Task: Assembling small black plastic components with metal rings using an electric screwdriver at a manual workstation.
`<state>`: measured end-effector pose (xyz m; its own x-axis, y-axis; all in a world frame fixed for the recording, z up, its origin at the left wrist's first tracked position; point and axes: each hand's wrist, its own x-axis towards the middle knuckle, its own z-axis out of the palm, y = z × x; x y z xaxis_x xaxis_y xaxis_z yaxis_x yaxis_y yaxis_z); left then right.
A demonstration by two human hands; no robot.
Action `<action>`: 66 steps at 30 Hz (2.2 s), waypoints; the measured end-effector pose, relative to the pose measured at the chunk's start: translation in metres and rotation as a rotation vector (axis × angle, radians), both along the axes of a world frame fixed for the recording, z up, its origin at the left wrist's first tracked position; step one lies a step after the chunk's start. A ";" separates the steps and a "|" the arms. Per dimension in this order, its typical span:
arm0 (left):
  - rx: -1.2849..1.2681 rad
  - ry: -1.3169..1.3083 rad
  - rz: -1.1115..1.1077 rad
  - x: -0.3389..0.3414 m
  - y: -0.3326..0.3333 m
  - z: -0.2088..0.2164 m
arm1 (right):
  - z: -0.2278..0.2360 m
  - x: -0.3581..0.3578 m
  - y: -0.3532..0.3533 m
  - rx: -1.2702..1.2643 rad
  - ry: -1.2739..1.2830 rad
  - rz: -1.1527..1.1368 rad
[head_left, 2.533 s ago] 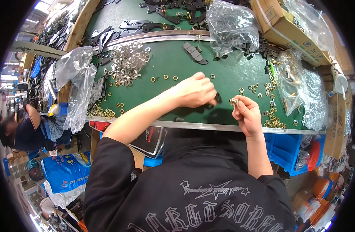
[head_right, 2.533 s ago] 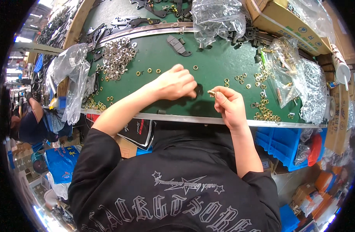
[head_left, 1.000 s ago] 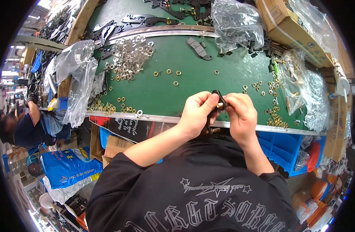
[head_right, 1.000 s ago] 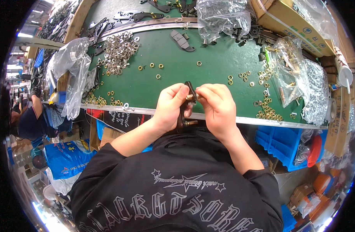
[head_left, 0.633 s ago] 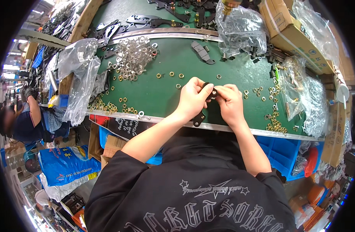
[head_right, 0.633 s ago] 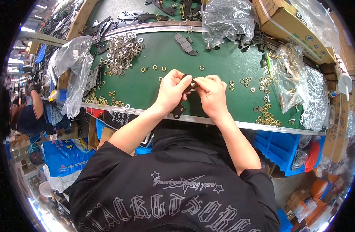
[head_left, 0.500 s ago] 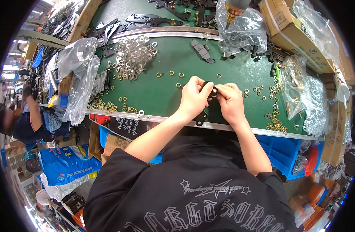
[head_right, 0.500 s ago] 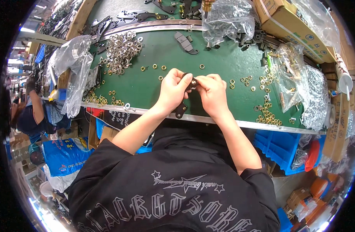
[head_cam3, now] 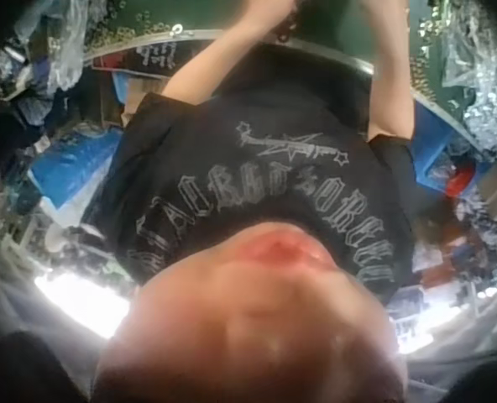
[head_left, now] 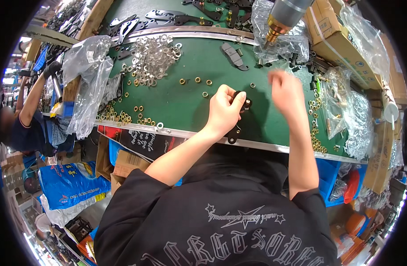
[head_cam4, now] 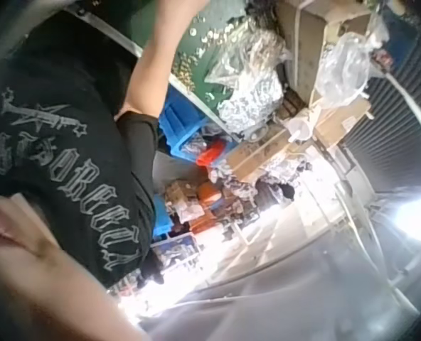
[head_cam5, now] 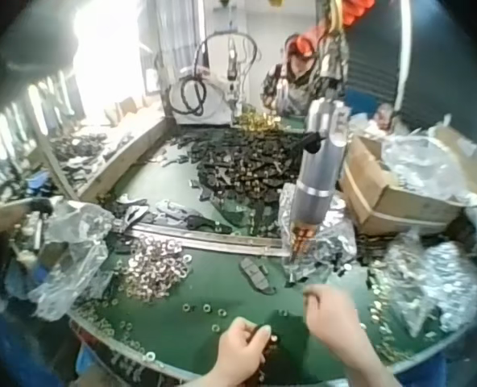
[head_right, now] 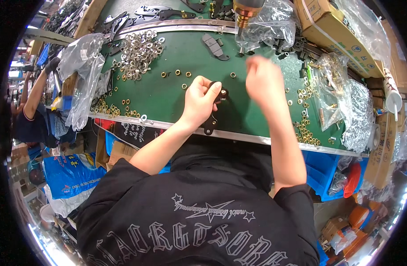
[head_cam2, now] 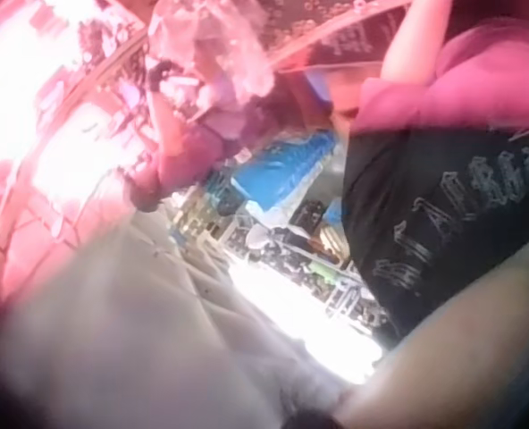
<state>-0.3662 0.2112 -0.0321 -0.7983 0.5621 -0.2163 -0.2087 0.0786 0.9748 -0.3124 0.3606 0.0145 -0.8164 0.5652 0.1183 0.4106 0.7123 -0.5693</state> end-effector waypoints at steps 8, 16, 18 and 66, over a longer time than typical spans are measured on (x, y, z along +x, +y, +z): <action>-0.026 -0.006 0.003 0.003 0.004 0.006 | -0.034 -0.055 0.027 0.399 -0.295 0.111; -0.052 0.091 -0.031 -0.002 -0.001 -0.003 | 0.019 0.023 -0.026 0.036 -0.080 0.311; -0.028 0.028 -0.039 -0.002 0.000 0.004 | 0.021 0.029 -0.038 -0.045 0.014 0.293; -0.040 -0.022 -0.062 -0.002 0.001 0.008 | 0.072 0.005 -0.037 -0.592 0.838 0.440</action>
<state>-0.3680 0.2119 -0.0246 -0.7571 0.6008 -0.2565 -0.2232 0.1311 0.9659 -0.3074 0.3232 0.0868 -0.7479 0.3958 0.5329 -0.4833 0.2256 -0.8459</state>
